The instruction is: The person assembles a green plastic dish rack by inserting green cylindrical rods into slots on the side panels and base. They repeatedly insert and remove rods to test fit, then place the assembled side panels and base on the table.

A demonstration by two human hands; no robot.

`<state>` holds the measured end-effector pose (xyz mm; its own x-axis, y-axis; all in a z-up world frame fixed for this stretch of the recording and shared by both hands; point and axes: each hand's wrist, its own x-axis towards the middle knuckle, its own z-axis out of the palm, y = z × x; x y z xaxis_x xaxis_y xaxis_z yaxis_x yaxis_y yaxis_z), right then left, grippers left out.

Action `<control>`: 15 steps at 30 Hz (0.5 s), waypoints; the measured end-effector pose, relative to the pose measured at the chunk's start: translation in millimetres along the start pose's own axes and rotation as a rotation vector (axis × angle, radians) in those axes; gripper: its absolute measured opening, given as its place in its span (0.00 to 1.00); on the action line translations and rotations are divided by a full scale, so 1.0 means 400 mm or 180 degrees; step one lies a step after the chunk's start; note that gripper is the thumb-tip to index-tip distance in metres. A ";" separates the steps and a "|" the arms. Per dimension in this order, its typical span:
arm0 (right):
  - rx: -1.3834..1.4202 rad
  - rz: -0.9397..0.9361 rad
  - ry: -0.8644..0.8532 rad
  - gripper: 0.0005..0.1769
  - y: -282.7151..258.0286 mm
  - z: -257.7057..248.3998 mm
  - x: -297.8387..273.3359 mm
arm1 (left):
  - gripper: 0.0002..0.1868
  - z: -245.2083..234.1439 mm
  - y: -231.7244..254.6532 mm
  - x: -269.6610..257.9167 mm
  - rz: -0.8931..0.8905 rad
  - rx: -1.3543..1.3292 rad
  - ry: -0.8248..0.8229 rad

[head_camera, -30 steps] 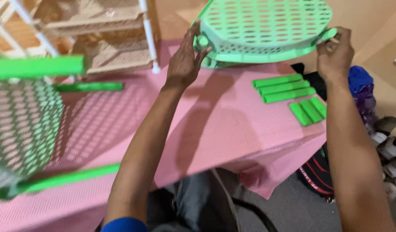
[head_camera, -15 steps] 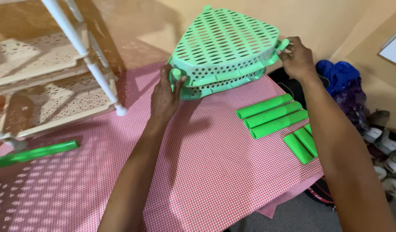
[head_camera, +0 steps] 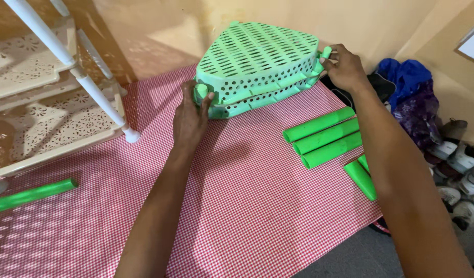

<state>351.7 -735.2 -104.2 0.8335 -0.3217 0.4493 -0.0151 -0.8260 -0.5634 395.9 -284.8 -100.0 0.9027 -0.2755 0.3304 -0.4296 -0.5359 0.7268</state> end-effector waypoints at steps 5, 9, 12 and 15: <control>0.0068 0.0106 0.0024 0.24 0.014 0.020 0.016 | 0.30 -0.001 0.002 -0.006 -0.0008 -0.0024 0.0051; 0.0025 0.0061 -0.0119 0.23 0.024 0.031 0.018 | 0.30 -0.002 0.011 -0.011 -0.0252 -0.0060 -0.0092; 0.0049 0.0022 -0.0152 0.24 0.027 0.043 0.008 | 0.28 -0.003 -0.001 -0.022 0.0018 0.0061 0.0029; 0.0005 0.0211 -0.0182 0.25 0.029 0.038 0.006 | 0.27 0.001 -0.006 -0.019 -0.0099 0.0082 -0.0054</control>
<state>361.9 -738.8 -120.1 0.8608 -0.3486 0.3708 -0.0704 -0.8031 -0.5917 390.0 -282.0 -104.5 0.9152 -0.2717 0.2975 -0.4019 -0.5646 0.7209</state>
